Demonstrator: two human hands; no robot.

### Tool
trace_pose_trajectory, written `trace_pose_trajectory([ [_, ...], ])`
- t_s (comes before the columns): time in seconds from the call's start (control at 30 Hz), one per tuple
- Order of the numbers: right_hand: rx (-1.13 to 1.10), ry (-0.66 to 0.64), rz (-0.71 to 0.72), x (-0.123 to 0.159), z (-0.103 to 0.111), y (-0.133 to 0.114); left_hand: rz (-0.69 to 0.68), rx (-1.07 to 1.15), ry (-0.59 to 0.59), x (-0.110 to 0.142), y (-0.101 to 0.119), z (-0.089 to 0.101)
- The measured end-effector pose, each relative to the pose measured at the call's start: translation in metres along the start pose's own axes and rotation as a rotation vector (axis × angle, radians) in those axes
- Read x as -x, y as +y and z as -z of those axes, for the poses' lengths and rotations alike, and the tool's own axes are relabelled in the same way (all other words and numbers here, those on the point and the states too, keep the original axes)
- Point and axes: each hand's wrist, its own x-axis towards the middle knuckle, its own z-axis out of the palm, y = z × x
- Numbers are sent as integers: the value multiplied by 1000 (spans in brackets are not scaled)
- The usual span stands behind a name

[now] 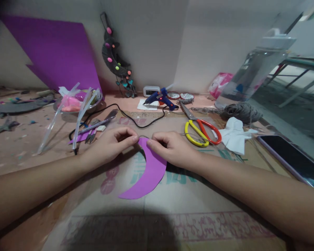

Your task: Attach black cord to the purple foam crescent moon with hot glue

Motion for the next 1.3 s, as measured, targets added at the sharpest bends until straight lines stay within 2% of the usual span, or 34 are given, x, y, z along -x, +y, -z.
trace_pose_trajectory([
  [0.37,-1,-15,-5,2,-1,1,58,115,39,-2,-6,-2],
  [0.5,2,-5,-2,1,-1,1,59,79,5,-1,-2,-1],
  [0.77,4,-9,8,1,-2,2,8,35,8,-1,-5,0],
  [1.07,17,34,6,2,-1,1,48,161,55,-2,-4,-2],
  [1.3,-30,-17,17,3,-1,2,40,118,71,-1,-4,-2],
])
